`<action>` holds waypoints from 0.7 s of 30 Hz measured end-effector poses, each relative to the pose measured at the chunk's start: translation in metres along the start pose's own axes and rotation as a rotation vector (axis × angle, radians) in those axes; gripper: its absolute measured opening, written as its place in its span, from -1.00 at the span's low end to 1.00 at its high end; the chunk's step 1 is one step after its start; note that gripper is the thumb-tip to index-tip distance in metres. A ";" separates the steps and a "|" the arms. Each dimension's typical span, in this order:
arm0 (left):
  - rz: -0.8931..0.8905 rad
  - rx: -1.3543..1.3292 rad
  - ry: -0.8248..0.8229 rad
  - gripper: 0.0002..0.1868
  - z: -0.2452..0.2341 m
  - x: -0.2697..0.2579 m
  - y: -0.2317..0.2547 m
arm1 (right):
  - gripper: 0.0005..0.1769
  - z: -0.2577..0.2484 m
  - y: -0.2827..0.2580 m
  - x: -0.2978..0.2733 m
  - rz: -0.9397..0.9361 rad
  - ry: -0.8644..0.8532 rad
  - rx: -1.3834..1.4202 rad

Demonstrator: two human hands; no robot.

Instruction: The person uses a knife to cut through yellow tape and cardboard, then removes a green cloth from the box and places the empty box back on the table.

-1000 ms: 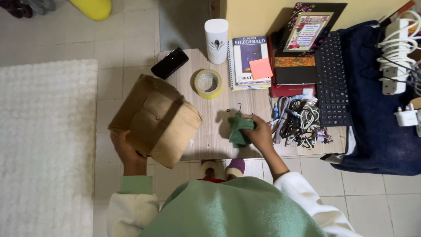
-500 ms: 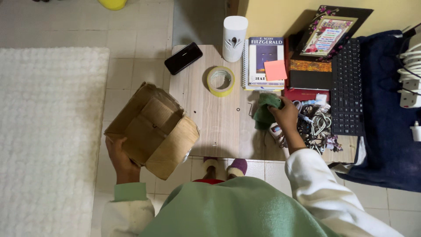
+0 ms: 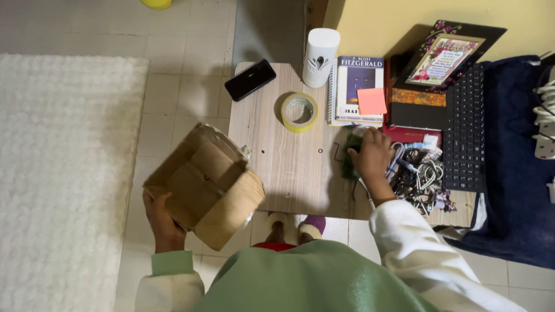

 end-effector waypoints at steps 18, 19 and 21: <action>-0.130 0.129 -0.162 -0.29 0.075 -0.005 -0.005 | -0.57 0.120 -0.101 0.037 -0.358 -0.235 0.293; -0.103 0.098 -0.201 -0.29 0.085 -0.003 -0.006 | -0.57 0.115 -0.098 0.040 -0.358 -0.227 0.285; -0.080 0.069 -0.251 -0.28 0.098 0.004 -0.006 | -0.72 0.100 -0.096 0.039 -0.384 -0.206 0.327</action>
Point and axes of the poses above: each hand's wrist, its own x-axis towards the middle knuckle, its own z-axis out of the palm, y = z × x, the point moved 3 cm from there along x, towards the middle knuckle, and after that the axes turned 13 degrees about x, right-handed, at the moved point
